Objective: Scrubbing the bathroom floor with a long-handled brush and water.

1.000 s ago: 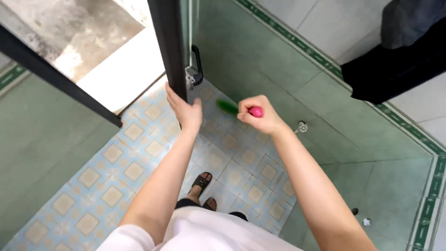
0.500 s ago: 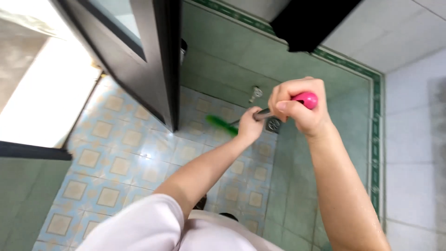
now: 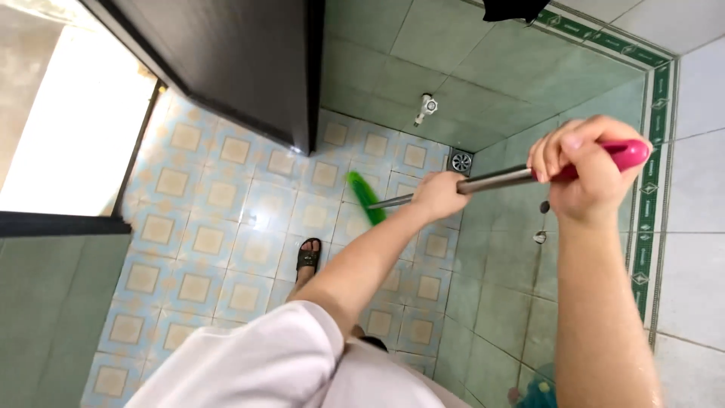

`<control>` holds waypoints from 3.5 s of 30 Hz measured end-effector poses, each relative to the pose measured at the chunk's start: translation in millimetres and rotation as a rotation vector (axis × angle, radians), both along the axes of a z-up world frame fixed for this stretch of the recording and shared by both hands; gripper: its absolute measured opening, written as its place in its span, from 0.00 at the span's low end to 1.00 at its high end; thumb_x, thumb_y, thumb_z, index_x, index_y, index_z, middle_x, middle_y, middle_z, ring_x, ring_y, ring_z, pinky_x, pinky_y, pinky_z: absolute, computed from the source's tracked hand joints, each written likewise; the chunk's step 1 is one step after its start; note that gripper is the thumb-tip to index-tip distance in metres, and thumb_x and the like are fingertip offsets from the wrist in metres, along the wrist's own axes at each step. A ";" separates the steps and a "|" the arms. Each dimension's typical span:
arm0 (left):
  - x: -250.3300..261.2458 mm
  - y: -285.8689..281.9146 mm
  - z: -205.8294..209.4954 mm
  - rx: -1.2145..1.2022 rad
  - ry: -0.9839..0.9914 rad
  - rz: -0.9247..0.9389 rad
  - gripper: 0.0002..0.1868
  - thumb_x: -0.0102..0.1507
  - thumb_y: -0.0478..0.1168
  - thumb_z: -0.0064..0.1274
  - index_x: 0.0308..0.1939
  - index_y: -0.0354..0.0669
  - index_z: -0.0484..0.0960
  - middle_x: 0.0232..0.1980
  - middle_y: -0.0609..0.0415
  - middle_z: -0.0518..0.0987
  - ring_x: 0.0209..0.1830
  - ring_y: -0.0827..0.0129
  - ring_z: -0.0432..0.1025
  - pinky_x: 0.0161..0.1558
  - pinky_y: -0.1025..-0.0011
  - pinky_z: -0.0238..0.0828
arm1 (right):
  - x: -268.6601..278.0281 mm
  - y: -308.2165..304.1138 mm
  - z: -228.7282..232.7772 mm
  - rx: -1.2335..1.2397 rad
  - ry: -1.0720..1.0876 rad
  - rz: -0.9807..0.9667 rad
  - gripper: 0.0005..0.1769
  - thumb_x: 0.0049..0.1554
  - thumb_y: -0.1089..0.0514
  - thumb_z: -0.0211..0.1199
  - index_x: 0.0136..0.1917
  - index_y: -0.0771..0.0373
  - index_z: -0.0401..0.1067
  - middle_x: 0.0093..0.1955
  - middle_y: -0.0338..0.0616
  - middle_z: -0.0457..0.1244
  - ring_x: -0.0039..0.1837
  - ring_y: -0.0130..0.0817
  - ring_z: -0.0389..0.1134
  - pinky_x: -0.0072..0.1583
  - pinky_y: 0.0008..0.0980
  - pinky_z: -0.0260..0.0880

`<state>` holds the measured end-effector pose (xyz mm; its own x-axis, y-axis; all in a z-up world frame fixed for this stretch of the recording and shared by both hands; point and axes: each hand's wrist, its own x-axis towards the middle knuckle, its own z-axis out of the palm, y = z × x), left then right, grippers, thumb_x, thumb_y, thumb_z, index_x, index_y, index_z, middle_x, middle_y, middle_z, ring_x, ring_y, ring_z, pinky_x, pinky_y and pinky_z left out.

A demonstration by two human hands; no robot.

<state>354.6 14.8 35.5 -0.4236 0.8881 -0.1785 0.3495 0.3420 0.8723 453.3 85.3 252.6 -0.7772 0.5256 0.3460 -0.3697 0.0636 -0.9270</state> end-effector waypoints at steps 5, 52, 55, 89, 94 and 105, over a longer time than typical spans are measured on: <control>11.0 17.4 3.5 0.214 -0.021 0.124 0.12 0.57 0.49 0.58 0.35 0.46 0.83 0.36 0.45 0.82 0.39 0.46 0.78 0.43 0.54 0.75 | 6.3 4.3 26.0 -0.029 0.077 -0.195 0.15 0.69 0.72 0.52 0.39 0.68 0.64 0.31 0.49 0.58 0.30 0.35 0.57 0.38 0.39 0.61; -441.8 -208.3 -98.6 -0.189 0.373 0.004 0.10 0.56 0.43 0.55 0.35 0.44 0.88 0.40 0.41 0.84 0.47 0.48 0.78 0.54 0.55 0.73 | -357.7 -184.5 -139.4 -0.447 -0.044 -0.398 0.19 0.67 0.59 0.57 0.33 0.60 0.63 0.34 0.47 0.62 0.45 0.45 0.68 0.65 0.62 0.72; -468.8 -221.5 -139.9 -0.254 0.351 -0.104 0.13 0.55 0.40 0.53 0.40 0.47 0.88 0.45 0.44 0.84 0.52 0.52 0.77 0.54 0.56 0.72 | -367.8 -198.3 -187.6 -0.443 -0.012 -0.320 0.15 0.65 0.62 0.58 0.36 0.60 0.62 0.36 0.48 0.62 0.45 0.47 0.67 0.70 0.64 0.67; -471.4 -193.8 -126.4 -0.296 0.356 -0.184 0.11 0.59 0.43 0.55 0.40 0.43 0.88 0.45 0.43 0.84 0.49 0.51 0.79 0.52 0.57 0.75 | -369.2 -178.5 -145.5 -0.405 -0.066 -0.352 0.14 0.67 0.60 0.60 0.38 0.60 0.68 0.38 0.47 0.64 0.48 0.44 0.67 0.71 0.65 0.63; -481.8 -242.0 -99.8 -0.359 0.528 -0.113 0.09 0.61 0.43 0.56 0.41 0.48 0.89 0.44 0.47 0.85 0.50 0.57 0.79 0.54 0.59 0.71 | -345.0 -187.7 -168.6 -0.552 -0.077 -0.159 0.13 0.62 0.57 0.59 0.35 0.60 0.69 0.41 0.50 0.66 0.57 0.48 0.69 0.76 0.67 0.59; -433.5 -181.1 -61.2 -0.248 0.292 -0.174 0.13 0.59 0.46 0.57 0.39 0.42 0.87 0.43 0.42 0.85 0.46 0.50 0.81 0.52 0.58 0.77 | -299.7 -136.2 -121.1 -0.346 -0.094 -0.370 0.21 0.73 0.55 0.54 0.38 0.63 0.66 0.42 0.52 0.66 0.52 0.49 0.68 0.71 0.67 0.63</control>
